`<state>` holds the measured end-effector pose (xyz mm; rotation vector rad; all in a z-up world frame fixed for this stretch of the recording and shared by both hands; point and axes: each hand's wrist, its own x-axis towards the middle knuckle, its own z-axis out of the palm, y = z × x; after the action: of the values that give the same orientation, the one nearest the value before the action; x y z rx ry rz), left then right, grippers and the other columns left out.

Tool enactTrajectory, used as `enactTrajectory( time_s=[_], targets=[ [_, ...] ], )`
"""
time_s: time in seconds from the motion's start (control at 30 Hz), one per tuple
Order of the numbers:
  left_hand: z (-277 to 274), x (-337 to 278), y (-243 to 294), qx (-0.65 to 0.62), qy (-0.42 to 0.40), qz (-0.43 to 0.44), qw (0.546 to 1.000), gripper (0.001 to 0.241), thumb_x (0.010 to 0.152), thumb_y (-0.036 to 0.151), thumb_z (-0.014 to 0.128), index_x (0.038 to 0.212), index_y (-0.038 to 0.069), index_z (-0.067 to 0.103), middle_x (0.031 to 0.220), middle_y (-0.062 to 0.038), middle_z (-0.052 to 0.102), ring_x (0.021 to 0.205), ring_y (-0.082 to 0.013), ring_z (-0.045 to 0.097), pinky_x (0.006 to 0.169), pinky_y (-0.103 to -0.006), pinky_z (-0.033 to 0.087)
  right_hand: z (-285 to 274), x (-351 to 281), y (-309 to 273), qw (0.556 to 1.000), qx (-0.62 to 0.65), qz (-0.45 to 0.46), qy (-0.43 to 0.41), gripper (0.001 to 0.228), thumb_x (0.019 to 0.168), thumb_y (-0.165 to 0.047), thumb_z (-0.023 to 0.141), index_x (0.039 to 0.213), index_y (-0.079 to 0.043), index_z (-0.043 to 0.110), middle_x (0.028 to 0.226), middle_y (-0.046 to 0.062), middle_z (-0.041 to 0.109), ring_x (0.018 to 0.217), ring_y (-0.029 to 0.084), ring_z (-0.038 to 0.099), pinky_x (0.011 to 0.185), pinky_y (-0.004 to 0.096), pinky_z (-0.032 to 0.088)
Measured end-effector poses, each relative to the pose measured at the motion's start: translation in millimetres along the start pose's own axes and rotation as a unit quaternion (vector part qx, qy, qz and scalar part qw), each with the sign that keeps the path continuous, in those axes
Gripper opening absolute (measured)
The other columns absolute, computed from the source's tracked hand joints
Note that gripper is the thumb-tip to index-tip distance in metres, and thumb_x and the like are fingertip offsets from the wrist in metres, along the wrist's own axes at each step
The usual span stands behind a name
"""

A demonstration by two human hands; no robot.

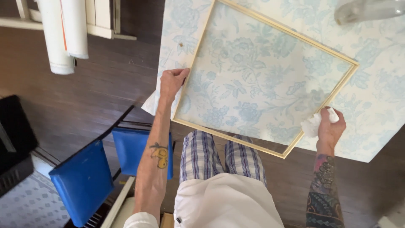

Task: Cleaning an assembled wooden frame and its clear insert with a cloth and spray.

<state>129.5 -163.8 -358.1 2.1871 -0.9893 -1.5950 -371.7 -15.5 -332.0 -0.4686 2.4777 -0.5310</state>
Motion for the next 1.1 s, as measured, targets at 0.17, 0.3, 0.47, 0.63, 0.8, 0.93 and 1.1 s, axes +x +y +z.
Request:
enactTrajectory(
  time_s=[0.17,0.3,0.47,0.63,0.8,0.93,1.1],
  targets=[
    [-26.6,-12.2,-61.2,-0.158,0.031,0.056,0.985,0.034,0.089,0.032,0.078,0.114,0.009,0.079,0.111,-0.004,0.079,0.103,-0.0119,0.071,0.089,-0.0291,0.058,43.1,-31.4,-80.9,0.966,-0.072,-0.212,-0.13,0.03,0.098,-0.037,0.073,0.11,-0.01,0.065,0.103,0.001,0.065,0.099,0.014,0.058,0.089,0.03,0.047],
    [-40.9,-58.5,-126.1,-0.148,0.139,0.066,0.977,0.037,0.087,0.029,0.074,0.116,0.005,0.076,0.113,-0.008,0.077,0.102,-0.0159,0.073,0.092,-0.0289,0.058,88.0,-73.9,-160.5,0.933,-0.075,-0.253,-0.243,0.033,0.097,-0.022,0.071,0.125,-0.01,0.059,0.117,0.005,0.065,0.104,0.017,0.06,0.089,0.03,0.05],
    [0.2,-122.8,-178.9,-0.224,0.141,-0.138,0.954,0.022,0.093,0.018,0.071,0.114,0.01,0.073,0.119,-0.008,0.074,0.112,-0.0201,0.069,0.105,-0.0379,0.056,139.1,-130.0,-227.4,0.78,-0.163,-0.48,-0.367,0.031,0.096,-0.002,0.056,0.126,0.0,0.051,0.117,0.017,0.056,0.1,0.029,0.054,0.077,0.04,0.045],
    [57.5,-133.4,-193.2,-0.407,0.126,-0.177,0.887,0.031,0.09,0.02,0.075,0.118,0.007,0.071,0.116,-0.012,0.076,0.105,-0.0228,0.074,0.096,-0.0379,0.063,209.7,-176.2,-233.8,0.629,-0.23,-0.633,-0.388,0.026,0.099,0.001,0.069,0.124,0.001,0.064,0.122,0.02,0.059,0.107,0.033,0.058,0.092,0.042,0.053],
    [74.9,-134.7,-181.2,-0.556,0.163,-0.195,0.791,0.036,0.091,0.02,0.075,0.119,0.0,0.069,0.111,-0.018,0.077,0.097,-0.0257,0.077,0.091,-0.0365,0.066,262.1,-202.3,-211.7,0.465,-0.28,-0.764,-0.348,0.038,0.095,0.001,0.069,0.133,-0.003,0.069,0.127,0.02,0.068,0.107,0.033,0.062,0.088,0.042,0.053],
    [96.4,-123.3,-199.6,-0.551,0.205,-0.164,0.792,0.02,0.093,0.015,0.074,0.107,0.002,0.07,0.101,-0.014,0.075,0.088,-0.0211,0.074,0.083,-0.0308,0.066,273.3,-199.4,-189.0,0.354,-0.309,-0.829,-0.305,0.028,0.098,-0.003,0.063,0.126,-0.004,0.068,0.122,0.017,0.067,0.103,0.03,0.062,0.079,0.04,0.054],
    [75.2,-125.6,-187.1,-0.388,0.262,-0.107,0.877,0.015,0.09,0.021,0.076,0.098,0.009,0.074,0.091,-0.002,0.077,0.084,-0.0116,0.07,0.08,-0.0253,0.06,268.9,-192.9,-176.7,0.352,-0.363,-0.818,-0.273,0.043,0.098,-0.016,0.071,0.138,-0.005,0.062,0.131,0.018,0.063,0.111,0.031,0.062,0.086,0.042,0.056]
  ],
)
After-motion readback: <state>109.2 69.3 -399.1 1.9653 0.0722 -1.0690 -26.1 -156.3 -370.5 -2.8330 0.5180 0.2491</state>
